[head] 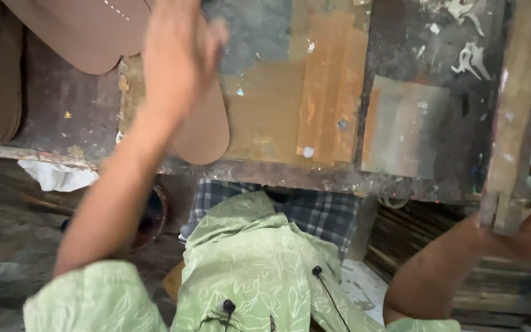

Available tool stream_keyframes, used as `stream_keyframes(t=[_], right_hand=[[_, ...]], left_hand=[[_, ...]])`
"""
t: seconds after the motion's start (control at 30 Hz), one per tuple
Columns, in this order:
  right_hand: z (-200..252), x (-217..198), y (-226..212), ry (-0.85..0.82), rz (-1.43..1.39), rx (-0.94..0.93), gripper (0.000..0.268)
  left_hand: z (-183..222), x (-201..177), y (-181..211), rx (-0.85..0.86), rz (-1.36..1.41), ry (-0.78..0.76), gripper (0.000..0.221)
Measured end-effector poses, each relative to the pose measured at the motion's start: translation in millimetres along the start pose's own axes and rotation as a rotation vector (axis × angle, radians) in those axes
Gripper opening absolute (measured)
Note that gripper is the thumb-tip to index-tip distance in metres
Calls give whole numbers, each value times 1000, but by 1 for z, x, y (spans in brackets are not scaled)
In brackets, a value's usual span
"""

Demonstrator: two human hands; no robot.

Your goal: The recorder is screen-printing logos or designs onto brown sandal soles using a squeegee and ink on a production line.

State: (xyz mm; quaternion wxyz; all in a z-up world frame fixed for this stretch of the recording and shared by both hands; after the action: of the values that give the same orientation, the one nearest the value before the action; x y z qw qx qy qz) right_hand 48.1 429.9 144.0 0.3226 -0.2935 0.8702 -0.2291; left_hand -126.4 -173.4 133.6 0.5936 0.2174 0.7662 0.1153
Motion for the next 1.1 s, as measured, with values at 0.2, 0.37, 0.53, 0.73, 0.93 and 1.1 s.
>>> stream_keyframes(t=[0.2, 0.37, 0.53, 0.73, 0.93, 1.1], right_hand=[[-25, 22, -60, 180, -56, -259, 35], [-50, 56, -114, -40, -348, -273, 20], [-50, 50, -117, -102, -271, -259, 24], [-57, 50, -115, -194, -340, -239, 24], [-51, 40, -94, -101, -238, -308, 28], [-13, 65, -80, -43, -234, -194, 25]], left_hand=[[135, 92, 44, -109, -230, -323, 92], [138, 163, 130, 214, -58, -488, 94], [38, 221, 147, 391, -99, -517, 96], [49, 211, 173, 531, -145, -647, 100], [102, 179, 178, 631, 52, -719, 97], [85, 81, 186, 523, 561, -669, 77]])
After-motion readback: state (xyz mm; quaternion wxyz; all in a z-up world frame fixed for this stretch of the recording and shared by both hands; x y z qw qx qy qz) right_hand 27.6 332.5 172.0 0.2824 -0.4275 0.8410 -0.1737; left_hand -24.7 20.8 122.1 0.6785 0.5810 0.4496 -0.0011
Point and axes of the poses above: each hand's wrist, its own z-axis away from the middle knuckle, its own x-axis out of the palm, y = z × x, the point moved 7 cm from there along -z, towards the middle knuckle, and after that the axes turned 9 degrees about -y, right-handed, at the moved point
